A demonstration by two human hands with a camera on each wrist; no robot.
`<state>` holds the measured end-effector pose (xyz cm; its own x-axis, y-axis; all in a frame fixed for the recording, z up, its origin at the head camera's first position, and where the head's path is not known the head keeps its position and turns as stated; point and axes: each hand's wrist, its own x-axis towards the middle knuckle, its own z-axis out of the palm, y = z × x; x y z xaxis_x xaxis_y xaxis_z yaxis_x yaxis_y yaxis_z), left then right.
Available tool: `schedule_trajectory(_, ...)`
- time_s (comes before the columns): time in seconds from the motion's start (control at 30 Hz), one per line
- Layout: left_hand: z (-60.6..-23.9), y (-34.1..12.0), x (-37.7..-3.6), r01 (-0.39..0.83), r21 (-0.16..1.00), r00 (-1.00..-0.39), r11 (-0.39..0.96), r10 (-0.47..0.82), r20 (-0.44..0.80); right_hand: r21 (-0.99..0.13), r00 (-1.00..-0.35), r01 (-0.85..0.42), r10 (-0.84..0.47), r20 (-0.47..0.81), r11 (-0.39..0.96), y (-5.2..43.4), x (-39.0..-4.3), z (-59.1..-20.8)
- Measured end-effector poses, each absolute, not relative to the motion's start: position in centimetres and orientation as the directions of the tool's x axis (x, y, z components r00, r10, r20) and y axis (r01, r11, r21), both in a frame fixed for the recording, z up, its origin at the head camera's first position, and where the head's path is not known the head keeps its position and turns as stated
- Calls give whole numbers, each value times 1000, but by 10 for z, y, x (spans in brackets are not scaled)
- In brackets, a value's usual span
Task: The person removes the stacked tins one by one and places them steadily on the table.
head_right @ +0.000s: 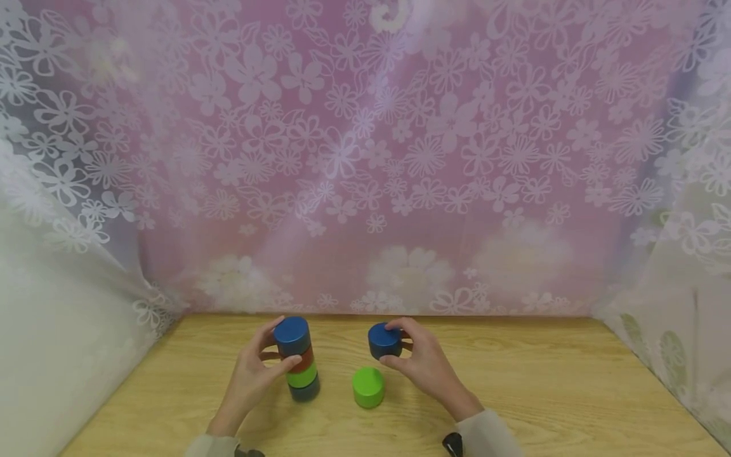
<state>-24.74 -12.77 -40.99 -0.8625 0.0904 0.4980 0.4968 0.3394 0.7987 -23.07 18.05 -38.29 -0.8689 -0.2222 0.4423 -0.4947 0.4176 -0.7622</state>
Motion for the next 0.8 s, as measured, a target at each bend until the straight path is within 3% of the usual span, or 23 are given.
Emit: schedule_trajectory(0.8, -411, -128, -248, 497, 794, -862, 350, 92, 499, -739, -885, -465, -220, 411, 487, 199, -230, -392)
